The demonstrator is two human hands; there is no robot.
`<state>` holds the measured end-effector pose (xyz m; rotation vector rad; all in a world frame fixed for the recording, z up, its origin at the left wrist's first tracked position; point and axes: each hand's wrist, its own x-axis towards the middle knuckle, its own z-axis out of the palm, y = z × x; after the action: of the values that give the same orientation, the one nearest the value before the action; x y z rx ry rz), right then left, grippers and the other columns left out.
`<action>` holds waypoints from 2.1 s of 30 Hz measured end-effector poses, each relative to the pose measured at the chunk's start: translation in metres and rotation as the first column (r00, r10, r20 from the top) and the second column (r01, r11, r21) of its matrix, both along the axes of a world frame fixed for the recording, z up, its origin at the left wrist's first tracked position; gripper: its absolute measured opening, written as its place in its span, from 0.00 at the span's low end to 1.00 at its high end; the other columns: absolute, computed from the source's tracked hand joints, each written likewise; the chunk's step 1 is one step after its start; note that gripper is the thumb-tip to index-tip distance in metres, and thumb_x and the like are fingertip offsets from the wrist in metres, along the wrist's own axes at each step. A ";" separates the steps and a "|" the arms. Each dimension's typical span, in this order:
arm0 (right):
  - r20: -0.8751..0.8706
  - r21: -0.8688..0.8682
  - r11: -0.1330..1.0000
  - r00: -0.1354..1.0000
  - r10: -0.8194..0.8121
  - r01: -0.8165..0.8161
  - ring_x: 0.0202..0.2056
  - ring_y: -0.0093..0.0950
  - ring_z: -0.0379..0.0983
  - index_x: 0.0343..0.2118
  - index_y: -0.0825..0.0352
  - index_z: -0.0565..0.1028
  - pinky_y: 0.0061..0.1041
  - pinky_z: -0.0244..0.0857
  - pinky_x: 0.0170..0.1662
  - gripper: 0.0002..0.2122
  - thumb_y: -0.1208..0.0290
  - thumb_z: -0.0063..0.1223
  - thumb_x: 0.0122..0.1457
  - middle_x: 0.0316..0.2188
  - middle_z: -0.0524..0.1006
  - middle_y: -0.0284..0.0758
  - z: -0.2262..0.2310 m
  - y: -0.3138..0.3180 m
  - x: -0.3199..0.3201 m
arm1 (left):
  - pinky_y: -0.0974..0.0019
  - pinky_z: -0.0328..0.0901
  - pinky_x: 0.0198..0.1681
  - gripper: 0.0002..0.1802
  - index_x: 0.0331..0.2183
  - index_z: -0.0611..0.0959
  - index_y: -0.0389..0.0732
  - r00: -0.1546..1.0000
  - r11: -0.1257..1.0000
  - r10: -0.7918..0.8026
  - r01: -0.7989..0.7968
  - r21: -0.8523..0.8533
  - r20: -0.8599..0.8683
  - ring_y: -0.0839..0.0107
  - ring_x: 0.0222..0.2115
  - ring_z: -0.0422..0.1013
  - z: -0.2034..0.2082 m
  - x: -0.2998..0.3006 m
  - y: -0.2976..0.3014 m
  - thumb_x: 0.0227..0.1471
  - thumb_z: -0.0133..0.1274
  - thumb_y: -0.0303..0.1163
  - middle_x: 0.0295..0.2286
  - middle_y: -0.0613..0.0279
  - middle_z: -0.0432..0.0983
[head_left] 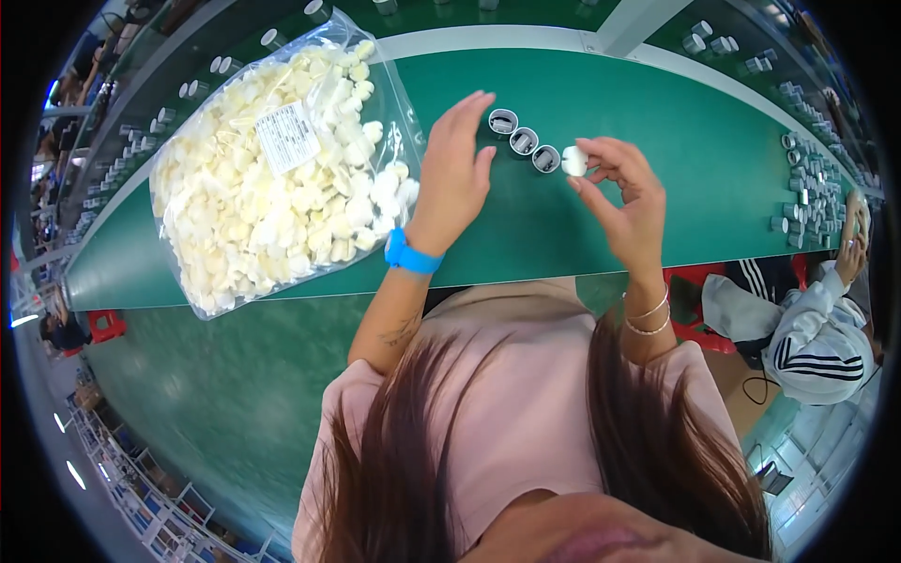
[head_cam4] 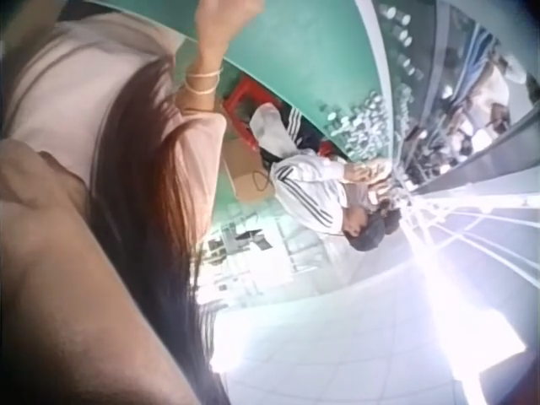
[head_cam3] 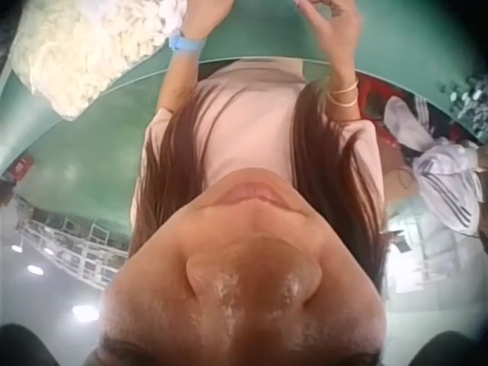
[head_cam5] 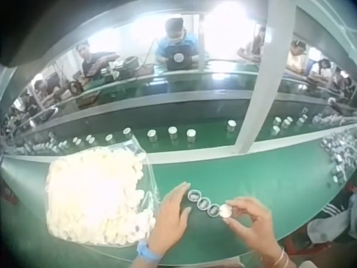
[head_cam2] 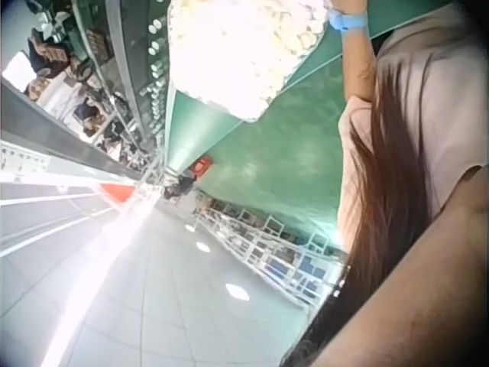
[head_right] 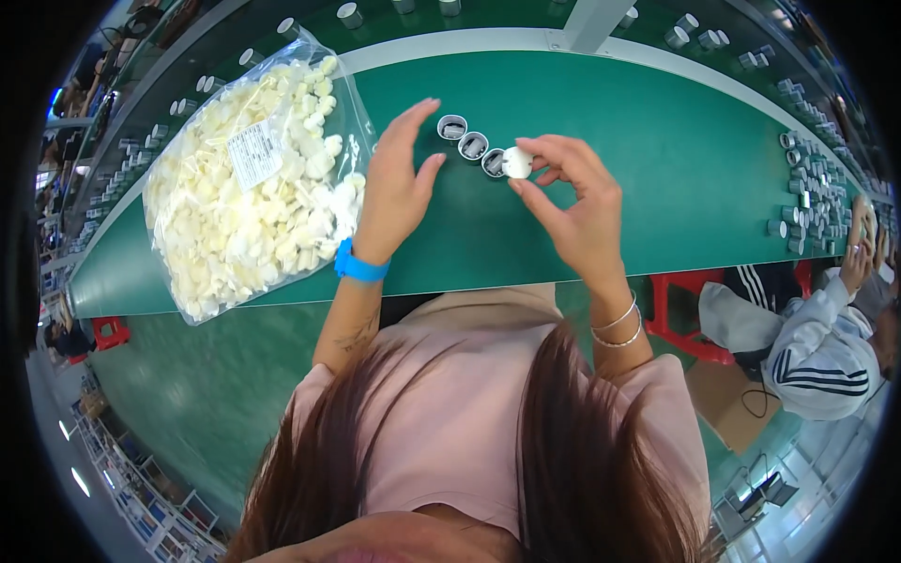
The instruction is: The person assembles components by hand, inserting small foam or plastic pieces into metal cylindrical casings on a factory assembly line.
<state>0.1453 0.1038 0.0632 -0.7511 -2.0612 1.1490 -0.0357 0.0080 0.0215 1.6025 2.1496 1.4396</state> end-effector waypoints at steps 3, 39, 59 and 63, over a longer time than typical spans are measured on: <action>-0.083 -0.164 0.986 0.996 -0.012 -0.002 0.32 0.21 0.72 0.40 0.68 0.78 0.18 0.67 0.34 0.15 0.82 0.62 0.46 0.38 0.76 0.35 -0.005 -0.004 -0.004 | 0.57 0.65 0.43 0.24 0.45 0.73 0.39 0.985 0.976 -0.161 0.169 -0.140 0.067 0.53 0.40 0.71 -0.009 -0.004 0.010 0.43 0.56 0.20 0.39 0.52 0.73; -0.023 0.602 0.779 0.972 0.233 -0.173 0.32 0.30 0.73 0.32 0.63 0.81 0.25 0.67 0.35 0.13 0.74 0.66 0.38 0.35 0.78 0.34 0.046 -0.082 -0.020 | 0.68 0.67 0.48 0.19 0.52 0.70 0.33 0.409 0.836 -0.542 0.351 0.422 0.734 0.69 0.46 0.66 0.036 0.025 -0.101 0.58 0.45 0.23 0.49 0.55 0.64; 0.091 0.804 0.515 0.917 0.388 -0.298 0.33 0.23 0.71 0.28 0.57 0.80 0.24 0.57 0.33 0.11 0.70 0.68 0.38 0.35 0.78 0.24 0.057 -0.068 -0.017 | 0.70 0.66 0.44 0.20 0.52 0.71 0.33 0.284 0.787 -0.578 0.440 0.432 0.765 0.72 0.42 0.68 0.044 0.021 -0.108 0.57 0.47 0.25 0.47 0.57 0.67; 0.052 0.815 0.509 0.911 0.410 -0.276 0.33 0.23 0.71 0.28 0.57 0.80 0.25 0.57 0.33 0.10 0.69 0.68 0.39 0.35 0.78 0.24 0.057 -0.070 -0.017 | 0.70 0.66 0.44 0.20 0.52 0.71 0.33 0.267 0.776 -0.590 0.449 0.443 0.762 0.73 0.42 0.68 0.045 0.021 -0.110 0.57 0.47 0.25 0.46 0.57 0.67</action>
<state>0.1282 0.0338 0.1206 0.2254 -2.3258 0.2758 -0.0146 -0.1023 0.0660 0.9863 0.7911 1.6208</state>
